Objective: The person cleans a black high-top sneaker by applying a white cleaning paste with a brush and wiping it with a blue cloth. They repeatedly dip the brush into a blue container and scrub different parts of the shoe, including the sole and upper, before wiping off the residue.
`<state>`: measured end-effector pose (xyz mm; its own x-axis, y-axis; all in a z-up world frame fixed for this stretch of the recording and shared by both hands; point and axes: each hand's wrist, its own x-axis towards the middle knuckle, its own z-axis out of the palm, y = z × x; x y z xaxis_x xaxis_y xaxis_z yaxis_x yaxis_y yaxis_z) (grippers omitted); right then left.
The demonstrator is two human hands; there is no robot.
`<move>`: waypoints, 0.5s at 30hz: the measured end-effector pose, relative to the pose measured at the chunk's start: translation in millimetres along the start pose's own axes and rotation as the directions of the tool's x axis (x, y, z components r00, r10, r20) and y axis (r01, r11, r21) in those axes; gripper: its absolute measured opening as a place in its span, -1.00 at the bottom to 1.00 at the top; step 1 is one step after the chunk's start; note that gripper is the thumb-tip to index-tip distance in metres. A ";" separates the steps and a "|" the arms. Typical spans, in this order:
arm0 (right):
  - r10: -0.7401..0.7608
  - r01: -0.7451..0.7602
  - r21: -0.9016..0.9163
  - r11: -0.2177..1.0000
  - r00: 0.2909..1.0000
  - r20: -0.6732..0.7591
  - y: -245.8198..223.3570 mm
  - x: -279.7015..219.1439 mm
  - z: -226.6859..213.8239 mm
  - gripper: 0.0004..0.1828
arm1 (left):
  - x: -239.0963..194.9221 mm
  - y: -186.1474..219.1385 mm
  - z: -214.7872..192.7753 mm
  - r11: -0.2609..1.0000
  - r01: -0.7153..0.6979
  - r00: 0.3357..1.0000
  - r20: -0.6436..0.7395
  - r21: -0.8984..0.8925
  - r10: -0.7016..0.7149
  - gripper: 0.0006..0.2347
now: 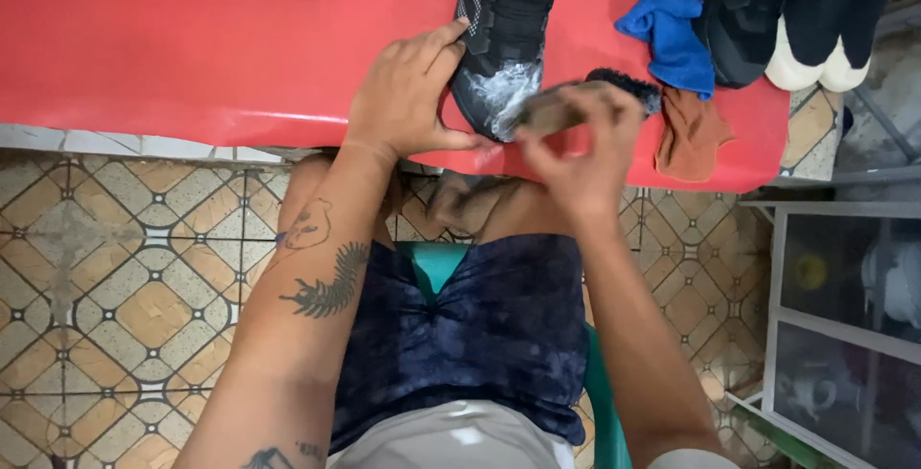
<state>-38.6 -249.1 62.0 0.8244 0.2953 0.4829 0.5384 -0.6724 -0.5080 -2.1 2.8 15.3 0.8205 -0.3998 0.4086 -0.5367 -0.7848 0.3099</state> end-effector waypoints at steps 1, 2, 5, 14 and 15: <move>0.017 -0.017 -0.009 1.000 0.998 -0.056 -1.9 2.2 0.8 -0.43 | 0.0 0.2 -0.7 1.000 0.002 1.000 0.007 0.017 -0.002 -0.05; 0.033 -0.035 -0.017 0.999 0.993 -0.112 -3.7 4.8 1.7 -0.43 | 0.3 0.1 -1.4 0.999 0.004 1.000 0.014 0.033 -0.005 -0.02; -0.104 0.092 0.116 0.989 0.989 0.105 -14.2 -7.4 1.4 -0.36 | -1.3 -4.6 5.9 0.999 -0.037 0.999 0.010 0.029 0.037 -0.08; -0.078 0.077 0.044 0.996 0.997 0.027 -21.3 -13.9 7.1 -0.31 | -2.9 -5.5 6.6 0.999 -0.040 0.999 -0.025 -0.001 0.040 -0.12; -0.074 0.073 0.040 0.997 0.997 0.027 -14.2 -13.8 6.9 -0.31 | -1.7 -2.9 3.9 0.999 -0.043 0.999 -0.024 -0.006 0.043 -0.12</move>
<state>-56.4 -239.0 57.6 0.7869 0.3623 0.4995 0.6034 -0.6213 -0.4999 -1.1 3.9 10.3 0.7921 -0.4215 0.4416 -0.5724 -0.7641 0.2974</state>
